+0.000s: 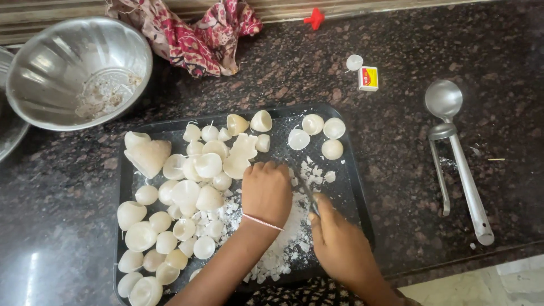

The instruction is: Lighting a stove and shredding white organic materials (possibly eggshells) by hand and with a knife.

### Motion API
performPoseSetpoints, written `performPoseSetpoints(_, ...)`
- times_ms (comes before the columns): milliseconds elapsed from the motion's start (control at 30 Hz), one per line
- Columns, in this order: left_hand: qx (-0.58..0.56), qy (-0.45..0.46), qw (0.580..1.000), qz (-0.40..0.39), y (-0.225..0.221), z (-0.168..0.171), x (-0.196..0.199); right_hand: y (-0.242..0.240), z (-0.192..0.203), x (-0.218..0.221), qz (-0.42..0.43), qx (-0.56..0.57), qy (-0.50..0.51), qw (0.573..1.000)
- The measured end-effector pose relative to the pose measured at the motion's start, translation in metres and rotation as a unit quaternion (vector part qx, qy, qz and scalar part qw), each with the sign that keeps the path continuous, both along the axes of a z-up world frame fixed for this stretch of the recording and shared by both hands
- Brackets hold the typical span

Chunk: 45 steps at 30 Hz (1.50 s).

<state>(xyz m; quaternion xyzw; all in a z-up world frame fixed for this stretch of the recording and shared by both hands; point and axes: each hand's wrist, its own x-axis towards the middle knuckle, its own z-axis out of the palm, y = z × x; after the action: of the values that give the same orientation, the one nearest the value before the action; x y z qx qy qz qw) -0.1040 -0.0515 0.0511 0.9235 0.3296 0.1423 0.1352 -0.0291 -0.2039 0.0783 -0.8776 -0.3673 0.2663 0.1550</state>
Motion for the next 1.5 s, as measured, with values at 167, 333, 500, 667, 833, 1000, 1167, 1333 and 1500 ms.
performPoseSetpoints(167,-0.014,-0.037,0.999,-0.007,-0.001,-0.01,0.001,-0.002,-0.008,-0.001,0.051,0.089,-0.024,0.994)
performPoseSetpoints(333,-0.055,-0.062,0.997,0.007,-0.005,-0.008,0.0,-0.001,-0.012,0.0,0.096,0.043,0.001,0.994)
performPoseSetpoints(500,-0.059,-0.07,0.996,0.007,-0.002,-0.007,0.001,0.01,0.011,-0.005,0.096,-0.081,-0.047,0.991)
performPoseSetpoints(667,-0.056,-0.06,0.997,0.003,-0.001,-0.006,0.001,0.009,0.001,-0.004,0.123,-0.098,-0.086,0.984)
performPoseSetpoints(833,-0.037,-0.074,0.997,-0.005,-0.001,-0.009,-0.001,0.012,0.008,0.001,0.076,-0.007,-0.061,0.995)
performPoseSetpoints(1000,-0.043,-0.102,0.994,-0.003,-0.001,-0.011,-0.001,0.026,-0.001,0.006,0.093,0.01,-0.086,0.992)
performPoseSetpoints(1167,-0.038,-0.108,0.993,0.003,-0.001,-0.011,0.001,0.016,-0.001,0.001,0.081,0.023,-0.085,0.993)
performPoseSetpoints(1333,-0.046,-0.088,0.995,-0.004,0.001,-0.008,0.0,0.02,0.009,-0.002,0.081,-0.136,-0.013,0.987)
performPoseSetpoints(1500,-0.045,-0.103,0.994,-0.013,0.001,-0.014,0.001,0.022,-0.011,0.006,0.119,-0.035,-0.071,0.99)
